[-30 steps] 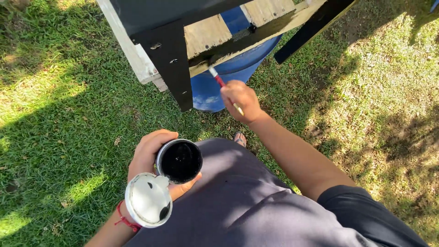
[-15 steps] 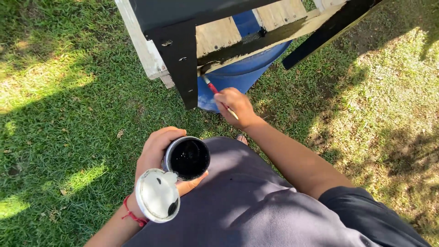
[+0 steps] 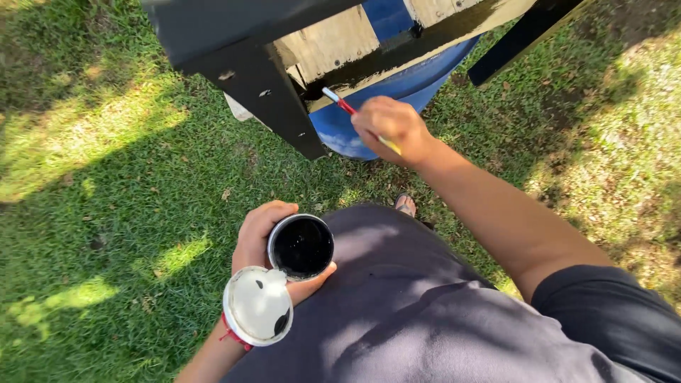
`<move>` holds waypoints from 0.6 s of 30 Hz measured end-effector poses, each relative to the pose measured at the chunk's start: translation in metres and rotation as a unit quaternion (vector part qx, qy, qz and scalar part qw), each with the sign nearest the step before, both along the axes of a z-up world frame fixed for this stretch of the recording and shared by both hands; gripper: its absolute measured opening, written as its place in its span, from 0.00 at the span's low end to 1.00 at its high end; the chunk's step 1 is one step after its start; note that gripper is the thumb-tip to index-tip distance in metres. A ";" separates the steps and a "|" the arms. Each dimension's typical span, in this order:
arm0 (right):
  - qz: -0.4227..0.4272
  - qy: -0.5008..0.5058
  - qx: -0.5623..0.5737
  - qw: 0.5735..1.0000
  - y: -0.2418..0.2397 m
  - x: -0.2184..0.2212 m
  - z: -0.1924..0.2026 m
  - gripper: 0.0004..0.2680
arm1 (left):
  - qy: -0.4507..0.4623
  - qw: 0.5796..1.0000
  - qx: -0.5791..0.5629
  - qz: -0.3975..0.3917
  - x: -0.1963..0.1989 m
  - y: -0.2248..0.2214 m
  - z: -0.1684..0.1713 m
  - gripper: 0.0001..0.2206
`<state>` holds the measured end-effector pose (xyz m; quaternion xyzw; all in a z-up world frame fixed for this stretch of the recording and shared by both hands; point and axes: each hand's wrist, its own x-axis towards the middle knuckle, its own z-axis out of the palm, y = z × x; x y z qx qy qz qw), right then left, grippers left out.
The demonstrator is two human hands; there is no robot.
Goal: Painting a wooden pallet structure with black paint using a brush
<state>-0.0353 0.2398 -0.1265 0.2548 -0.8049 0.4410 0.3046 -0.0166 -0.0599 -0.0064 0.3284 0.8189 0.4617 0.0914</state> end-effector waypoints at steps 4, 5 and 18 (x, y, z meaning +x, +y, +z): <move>-0.014 0.087 0.128 0.988 0.005 0.019 -0.032 0.05 | -0.012 0.999 0.008 0.029 0.009 0.011 0.000 0.33; -0.009 0.039 0.159 0.986 0.002 0.030 -0.047 0.06 | -0.010 0.999 0.000 0.038 0.014 0.011 0.000 0.33; -0.017 0.081 0.064 0.994 0.023 0.020 -0.060 0.11 | -0.020 0.993 -0.046 0.104 0.035 0.014 -0.003 0.34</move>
